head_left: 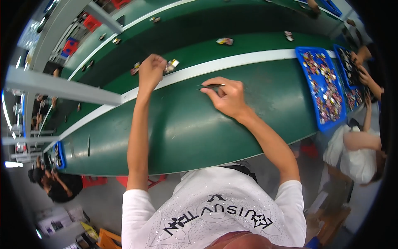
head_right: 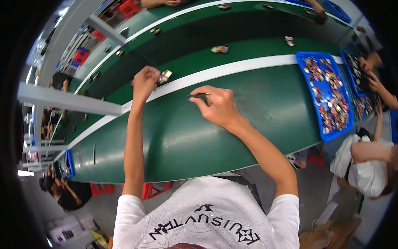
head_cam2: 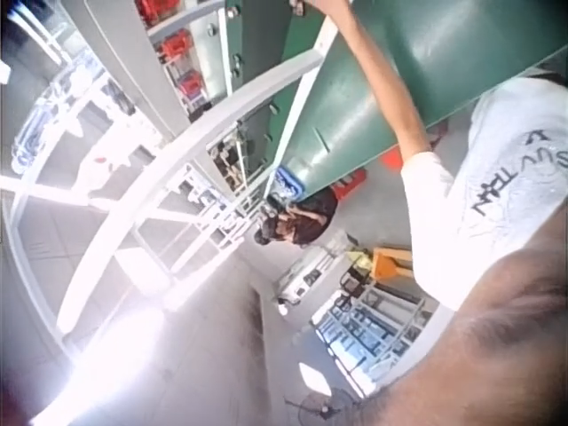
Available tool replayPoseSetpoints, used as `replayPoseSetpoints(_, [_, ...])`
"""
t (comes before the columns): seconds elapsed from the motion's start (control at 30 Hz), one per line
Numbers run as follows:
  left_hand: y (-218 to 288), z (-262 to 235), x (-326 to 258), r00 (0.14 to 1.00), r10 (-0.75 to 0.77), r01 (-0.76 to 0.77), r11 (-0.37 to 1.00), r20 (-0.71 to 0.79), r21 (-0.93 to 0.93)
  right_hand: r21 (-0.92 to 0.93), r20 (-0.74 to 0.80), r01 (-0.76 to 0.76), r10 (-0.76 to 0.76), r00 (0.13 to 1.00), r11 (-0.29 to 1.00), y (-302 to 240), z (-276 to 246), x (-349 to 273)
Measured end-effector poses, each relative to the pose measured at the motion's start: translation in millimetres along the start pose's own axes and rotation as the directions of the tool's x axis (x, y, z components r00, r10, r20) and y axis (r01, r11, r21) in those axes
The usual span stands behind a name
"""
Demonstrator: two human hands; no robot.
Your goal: Assembling small electronic components using tweezers on a factory assembly line.
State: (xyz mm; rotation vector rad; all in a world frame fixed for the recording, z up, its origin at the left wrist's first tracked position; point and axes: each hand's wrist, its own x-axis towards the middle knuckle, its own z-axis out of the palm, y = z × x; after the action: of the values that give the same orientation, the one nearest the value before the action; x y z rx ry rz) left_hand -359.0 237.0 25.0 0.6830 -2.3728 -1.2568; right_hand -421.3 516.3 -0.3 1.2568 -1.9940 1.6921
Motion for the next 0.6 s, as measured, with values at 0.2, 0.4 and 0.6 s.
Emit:
replayPoseSetpoints(0.2, [29.7, 36.5, -59.0, 0.99, -0.079, 0.113, 0.938, 0.115, -0.327, 0.267, 0.062, -0.305, 0.299, 0.952, 0.914, 4.5, 1.3, 2.2])
replayPoseSetpoints(0.4, [25.2, 67.0, -78.1, 0.992, -0.069, 0.112, 0.874, 0.108, -0.474, 0.541, 0.188, -0.48, 0.457, 0.869, 0.69, 6.7, -4.5, 8.2])
replayPoseSetpoints(0.6, [23.5, 68.6, -87.7, 0.996, -0.06, 0.082, 0.876, 0.061, -0.476, 0.505, 0.207, -0.51, 0.476, 0.855, 0.696, 9.8, 0.9, 3.4])
